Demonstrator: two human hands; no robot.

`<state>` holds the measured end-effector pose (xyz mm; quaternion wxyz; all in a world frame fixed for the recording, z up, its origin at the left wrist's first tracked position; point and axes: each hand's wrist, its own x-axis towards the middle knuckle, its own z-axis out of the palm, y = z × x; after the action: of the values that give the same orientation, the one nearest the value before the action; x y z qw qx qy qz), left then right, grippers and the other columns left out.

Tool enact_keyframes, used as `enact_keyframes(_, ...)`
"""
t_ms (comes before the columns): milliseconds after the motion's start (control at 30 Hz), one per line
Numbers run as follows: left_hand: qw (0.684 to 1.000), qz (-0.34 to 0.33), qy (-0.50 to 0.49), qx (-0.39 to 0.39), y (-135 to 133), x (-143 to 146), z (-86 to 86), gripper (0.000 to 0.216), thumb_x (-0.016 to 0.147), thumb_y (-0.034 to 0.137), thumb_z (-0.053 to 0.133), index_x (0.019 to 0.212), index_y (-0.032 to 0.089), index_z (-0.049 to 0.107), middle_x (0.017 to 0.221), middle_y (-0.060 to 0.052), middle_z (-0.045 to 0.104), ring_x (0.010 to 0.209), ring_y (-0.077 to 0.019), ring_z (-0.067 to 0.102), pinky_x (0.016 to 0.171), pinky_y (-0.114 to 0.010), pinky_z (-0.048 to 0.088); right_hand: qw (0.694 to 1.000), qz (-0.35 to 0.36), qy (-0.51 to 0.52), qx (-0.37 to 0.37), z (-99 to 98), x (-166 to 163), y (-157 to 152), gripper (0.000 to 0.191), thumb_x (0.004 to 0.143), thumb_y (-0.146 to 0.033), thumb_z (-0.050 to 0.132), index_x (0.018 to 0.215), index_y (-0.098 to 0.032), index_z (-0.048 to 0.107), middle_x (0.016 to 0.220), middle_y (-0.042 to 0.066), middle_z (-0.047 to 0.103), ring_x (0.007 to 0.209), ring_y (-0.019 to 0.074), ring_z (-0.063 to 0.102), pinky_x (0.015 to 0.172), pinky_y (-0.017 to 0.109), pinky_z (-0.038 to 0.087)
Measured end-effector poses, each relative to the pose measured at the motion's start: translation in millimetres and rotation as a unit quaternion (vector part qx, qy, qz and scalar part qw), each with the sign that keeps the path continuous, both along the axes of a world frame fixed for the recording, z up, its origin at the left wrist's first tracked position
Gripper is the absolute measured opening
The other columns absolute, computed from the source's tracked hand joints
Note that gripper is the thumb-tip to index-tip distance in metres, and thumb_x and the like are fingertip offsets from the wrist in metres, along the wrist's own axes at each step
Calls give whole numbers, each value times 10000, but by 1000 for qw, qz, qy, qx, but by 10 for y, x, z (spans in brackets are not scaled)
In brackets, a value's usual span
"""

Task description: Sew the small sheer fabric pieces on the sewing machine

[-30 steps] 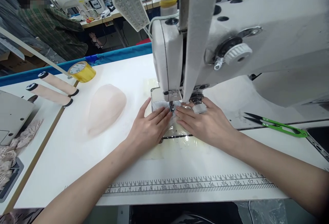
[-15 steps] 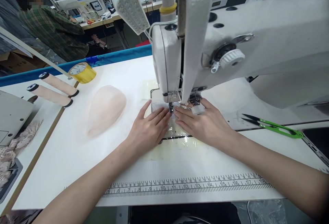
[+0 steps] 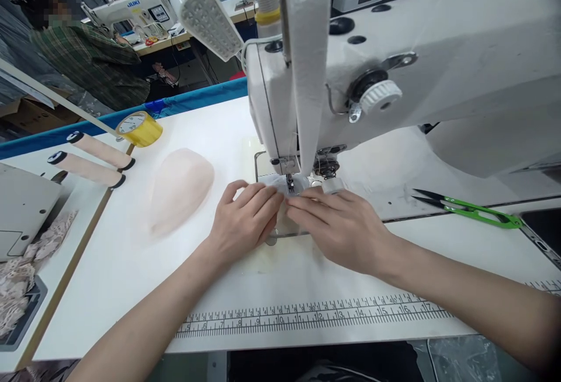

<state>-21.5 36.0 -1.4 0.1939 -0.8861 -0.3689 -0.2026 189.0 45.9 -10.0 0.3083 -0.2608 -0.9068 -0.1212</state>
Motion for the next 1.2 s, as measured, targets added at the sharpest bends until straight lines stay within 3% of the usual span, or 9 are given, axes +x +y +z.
enact_keyframes(67, 998, -19, -2, -54, 55, -21, -17, 312, 892, 67, 433, 1151, 172, 570, 1233, -71, 671, 1151, -206, 618, 1017, -423, 394, 999, 18, -17, -23, 8, -19, -22, 292, 844, 10, 443, 913, -132, 690, 938, 69, 724, 901, 175, 615, 763, 298, 441)
enact_keyframes(133, 994, -21, -14, -102, 92, -50, -40, 392, 880, 34, 391, 1225, 164, 526, 1266, -75, 653, 1203, -193, 593, 1090, -432, 350, 1000, 16, -7, -19, 21, -19, -28, 299, 837, 27, 432, 849, -132, 685, 843, 71, 715, 858, 173, 624, 764, 299, 454)
enact_keyframes(200, 992, -17, -17, -125, 105, -78, -57, 416, 886, 42, 393, 1267, 162, 508, 1248, -71, 664, 1189, -192, 604, 1092, -429, 362, 1000, 10, 15, -11, 30, -10, -34, 304, 852, 24, 425, 801, -142, 675, 776, 57, 699, 794, 164, 623, 736, 292, 465)
enact_keyframes(400, 994, -43, 11, -102, 102, -105, -60, 367, 910, 56, 414, 1223, 157, 575, 1234, -75, 666, 1266, -224, 541, 1124, -452, 358, 996, 24, -40, -77, -13, -1, -83, 322, 857, -1, 394, 968, -113, 675, 948, 93, 699, 886, 199, 627, 757, 317, 507)
enact_keyframes(600, 992, -65, 7, -106, 85, -32, -93, 349, 945, 64, 393, 1241, 108, 573, 1074, -113, 679, 1113, -189, 634, 1128, -451, 382, 991, -64, -93, -72, -41, 32, -5, 243, 803, -14, 466, 905, -118, 661, 863, 91, 684, 761, 205, 598, 629, 315, 450)
enact_keyframes(700, 994, -47, 11, -96, 46, 10, -105, 348, 941, 74, 399, 1207, 146, 611, 1091, -104, 683, 1038, -189, 662, 1124, -487, 380, 990, -88, -96, -63, -54, 61, 60, 237, 804, -20, 476, 905, -125, 663, 981, 114, 708, 811, 215, 603, 662, 322, 442)
enact_keyframes(800, 995, -30, 33, -88, 12, 27, -111, 360, 935, 98, 428, 1244, 150, 604, 1241, -124, 651, 1155, -233, 616, 1117, -512, 384, 990, -101, -85, -49, -63, 79, 116, 207, 867, -88, 508, 998, -112, 666, 1021, 118, 718, 894, 225, 617, 736, 331, 442)
enact_keyframes(900, 994, -34, 53, -92, -4, 19, -121, 374, 929, 122, 464, 1283, 123, 585, 1303, -134, 620, 1261, -276, 547, 1124, -533, 374, 991, -100, -83, -33, -54, 80, 149, 204, 912, -147, 515, 1041, -96, 664, 998, 121, 727, 944, 230, 627, 824, 347, 434)
enact_keyframes(1200, 995, -17, 64, -69, -23, 25, -118, 371, 918, 130, 496, 1272, 144, 610, 1266, -122, 646, 1247, -297, 560, 1117, -572, 370, 991, -102, -76, -29, -40, 75, 153, 213, 943, -217, 497, 977, -103, 673, 840, 93, 723, 952, 236, 626, 893, 354, 395)
